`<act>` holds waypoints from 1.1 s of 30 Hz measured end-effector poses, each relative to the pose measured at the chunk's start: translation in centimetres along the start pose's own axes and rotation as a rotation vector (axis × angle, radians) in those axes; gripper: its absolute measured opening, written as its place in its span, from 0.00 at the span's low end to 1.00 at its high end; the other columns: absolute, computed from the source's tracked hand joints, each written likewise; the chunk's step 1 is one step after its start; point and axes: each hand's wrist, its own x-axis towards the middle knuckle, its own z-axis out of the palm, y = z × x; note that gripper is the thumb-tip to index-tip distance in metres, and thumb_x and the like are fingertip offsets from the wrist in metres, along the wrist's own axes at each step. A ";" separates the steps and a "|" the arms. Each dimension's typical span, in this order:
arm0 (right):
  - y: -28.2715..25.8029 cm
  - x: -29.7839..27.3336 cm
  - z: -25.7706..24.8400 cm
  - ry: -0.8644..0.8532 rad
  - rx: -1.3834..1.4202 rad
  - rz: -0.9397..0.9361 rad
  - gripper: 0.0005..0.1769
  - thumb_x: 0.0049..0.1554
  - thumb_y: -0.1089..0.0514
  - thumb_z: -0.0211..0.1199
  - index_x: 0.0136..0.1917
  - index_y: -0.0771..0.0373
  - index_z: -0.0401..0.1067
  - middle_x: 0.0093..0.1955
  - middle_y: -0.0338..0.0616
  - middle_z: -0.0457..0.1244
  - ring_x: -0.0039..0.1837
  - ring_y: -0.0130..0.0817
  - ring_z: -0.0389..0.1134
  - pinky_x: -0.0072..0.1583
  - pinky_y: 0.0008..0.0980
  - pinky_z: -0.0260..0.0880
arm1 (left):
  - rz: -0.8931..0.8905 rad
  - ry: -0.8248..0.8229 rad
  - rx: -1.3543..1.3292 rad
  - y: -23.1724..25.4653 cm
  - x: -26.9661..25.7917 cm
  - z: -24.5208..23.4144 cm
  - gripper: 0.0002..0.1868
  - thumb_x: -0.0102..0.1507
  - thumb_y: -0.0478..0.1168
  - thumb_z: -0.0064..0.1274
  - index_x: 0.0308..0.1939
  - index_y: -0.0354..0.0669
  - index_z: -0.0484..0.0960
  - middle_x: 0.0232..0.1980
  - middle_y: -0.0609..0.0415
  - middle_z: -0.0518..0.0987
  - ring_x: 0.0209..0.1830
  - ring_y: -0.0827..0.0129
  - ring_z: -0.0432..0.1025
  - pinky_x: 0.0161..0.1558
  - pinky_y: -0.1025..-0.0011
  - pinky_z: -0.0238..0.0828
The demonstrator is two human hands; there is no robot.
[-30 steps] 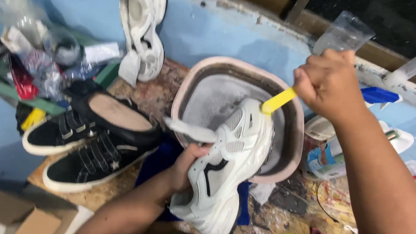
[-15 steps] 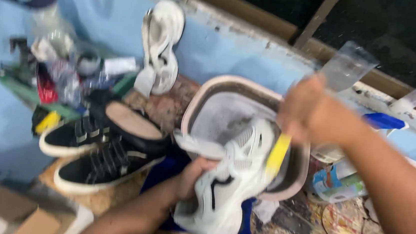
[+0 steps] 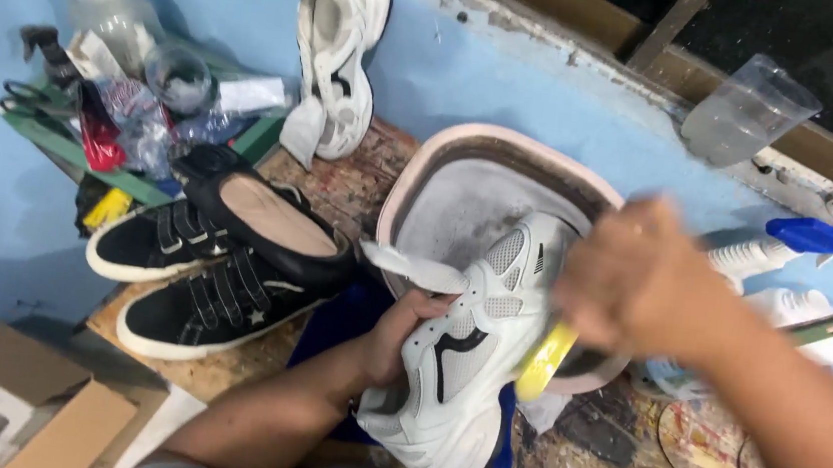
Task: The person scrubs a white sneaker with a yellow brush, dips the brush into soapy water, and wipes the shoe with a maroon cloth. The person repeats the scrubbing and wiping process on different parts of the shoe.
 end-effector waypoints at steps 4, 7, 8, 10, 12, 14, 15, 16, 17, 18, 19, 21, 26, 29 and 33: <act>-1.5 -4.9 -0.9 -0.053 -0.436 0.167 0.16 0.60 0.64 0.56 0.30 0.56 0.66 0.28 0.33 0.55 0.36 0.35 0.55 0.43 0.33 0.50 | 0.069 0.023 0.026 -0.6 -0.7 0.6 0.27 0.64 0.45 0.44 0.63 0.35 0.75 0.53 0.44 0.82 0.52 0.58 0.76 0.57 0.63 0.70; -4.1 -5.8 1.3 -0.049 -0.676 0.257 0.18 0.56 0.64 0.55 0.27 0.51 0.57 0.26 0.30 0.48 0.33 0.35 0.48 0.43 0.37 0.45 | 0.061 0.065 0.004 -0.8 -0.7 1.0 0.26 0.62 0.46 0.42 0.61 0.37 0.77 0.52 0.45 0.82 0.51 0.59 0.76 0.57 0.63 0.69; -5.2 -5.0 2.8 0.034 -0.577 0.177 0.22 0.47 0.71 0.53 0.24 0.46 0.50 0.22 0.24 0.42 0.28 0.30 0.47 0.33 0.29 0.43 | 0.083 0.115 0.018 -0.8 -0.6 1.2 0.23 0.62 0.45 0.44 0.54 0.35 0.82 0.51 0.44 0.84 0.51 0.58 0.77 0.59 0.61 0.70; -5.3 -7.7 5.3 -0.351 -0.626 0.961 0.23 0.59 0.45 0.36 0.23 0.44 0.53 0.21 0.23 0.45 0.26 0.24 0.47 0.32 0.21 0.49 | 0.106 0.099 0.091 -0.2 -0.8 2.0 0.21 0.64 0.44 0.44 0.52 0.34 0.83 0.50 0.43 0.84 0.51 0.57 0.77 0.58 0.60 0.71; -6.1 -9.5 5.8 -0.746 -0.595 1.759 0.48 0.71 0.19 0.21 0.22 0.42 0.57 0.21 0.23 0.48 0.24 0.18 0.47 0.32 0.15 0.56 | 0.115 0.095 0.157 0.1 -1.2 3.0 0.20 0.65 0.43 0.43 0.50 0.32 0.84 0.50 0.42 0.84 0.50 0.57 0.78 0.58 0.60 0.72; -6.5 -9.8 3.9 0.210 -0.777 0.551 0.13 0.61 0.68 0.40 0.34 0.60 0.48 0.32 0.52 0.42 0.43 0.47 0.47 0.54 0.46 0.58 | 0.244 0.044 0.274 1.0 -1.1 4.1 0.22 0.71 0.43 0.37 0.49 0.31 0.84 0.48 0.43 0.84 0.49 0.61 0.76 0.55 0.65 0.72; -8.1 -10.1 5.2 0.208 -0.776 0.556 0.13 0.61 0.68 0.40 0.34 0.60 0.48 0.32 0.52 0.42 0.43 0.47 0.47 0.54 0.46 0.58 | 0.239 0.045 0.274 0.1 -1.0 3.2 0.22 0.71 0.43 0.37 0.49 0.31 0.84 0.48 0.43 0.84 0.49 0.61 0.76 0.55 0.65 0.72; -9.3 -10.2 6.4 0.177 -0.684 0.508 0.17 0.61 0.59 0.47 0.30 0.56 0.56 0.30 0.45 0.47 0.38 0.44 0.50 0.51 0.46 0.55 | 0.194 0.155 0.105 -0.5 -0.5 2.3 0.22 0.67 0.48 0.43 0.50 0.34 0.84 0.50 0.40 0.84 0.50 0.60 0.77 0.57 0.62 0.72; -10.4 -10.4 7.5 0.146 -0.588 0.457 0.22 0.61 0.50 0.52 0.26 0.52 0.63 0.28 0.38 0.52 0.34 0.42 0.52 0.49 0.46 0.53 | 0.145 0.261 -0.065 -1.0 0.0 1.4 0.24 0.63 0.53 0.49 0.51 0.38 0.83 0.52 0.38 0.83 0.51 0.59 0.77 0.60 0.60 0.71; -9.1 -12.9 7.5 0.145 -0.588 0.462 0.22 0.61 0.50 0.52 0.26 0.52 0.63 0.28 0.38 0.52 0.34 0.42 0.52 0.49 0.46 0.53 | 0.140 0.262 -0.065 -1.2 -0.1 1.3 0.24 0.63 0.53 0.49 0.51 0.38 0.83 0.52 0.38 0.83 0.51 0.59 0.77 0.60 0.60 0.71; -7.7 -15.5 7.5 0.159 -0.779 0.469 0.21 0.64 0.53 0.55 0.29 0.56 0.64 0.29 0.43 0.53 0.35 0.44 0.52 0.50 0.47 0.55 | 0.142 0.271 -0.051 -1.4 0.0 1.3 0.24 0.63 0.53 0.49 0.49 0.37 0.83 0.50 0.38 0.84 0.48 0.59 0.78 0.58 0.62 0.72; -7.6 -17.4 7.6 0.165 -0.970 0.495 0.21 0.67 0.56 0.57 0.31 0.59 0.64 0.31 0.48 0.53 0.36 0.47 0.53 0.52 0.49 0.57 | 0.122 0.286 -0.034 -1.6 0.0 0.5 0.24 0.63 0.54 0.48 0.48 0.37 0.83 0.49 0.38 0.85 0.46 0.58 0.78 0.57 0.65 0.73; -11.6 -13.1 10.5 0.177 -0.552 0.676 0.21 0.62 0.52 0.52 0.28 0.54 0.65 0.28 0.36 0.53 0.33 0.41 0.54 0.50 0.46 0.53 | 0.101 0.333 -0.021 -0.5 0.8 -1.2 0.24 0.59 0.58 0.51 0.44 0.42 0.85 0.47 0.39 0.86 0.42 0.60 0.79 0.52 0.67 0.75; -10.1 -16.4 8.2 0.235 -0.777 0.775 0.22 0.69 0.57 0.50 0.32 0.57 0.67 0.29 0.39 0.53 0.36 0.44 0.55 0.54 0.46 0.55 | 0.130 0.324 -0.040 -2.0 0.4 -0.5 0.24 0.61 0.55 0.48 0.45 0.37 0.84 0.47 0.35 0.85 0.44 0.56 0.79 0.53 0.66 0.74; -11.3 -13.5 11.3 0.391 -0.820 0.465 0.25 0.63 0.67 0.57 0.69 0.74 0.54 0.44 0.53 0.55 0.44 0.53 0.57 0.64 0.61 0.59 | 0.125 0.307 -0.014 -1.9 1.2 -1.9 0.24 0.61 0.56 0.49 0.43 0.38 0.85 0.45 0.37 0.85 0.41 0.58 0.79 0.51 0.69 0.74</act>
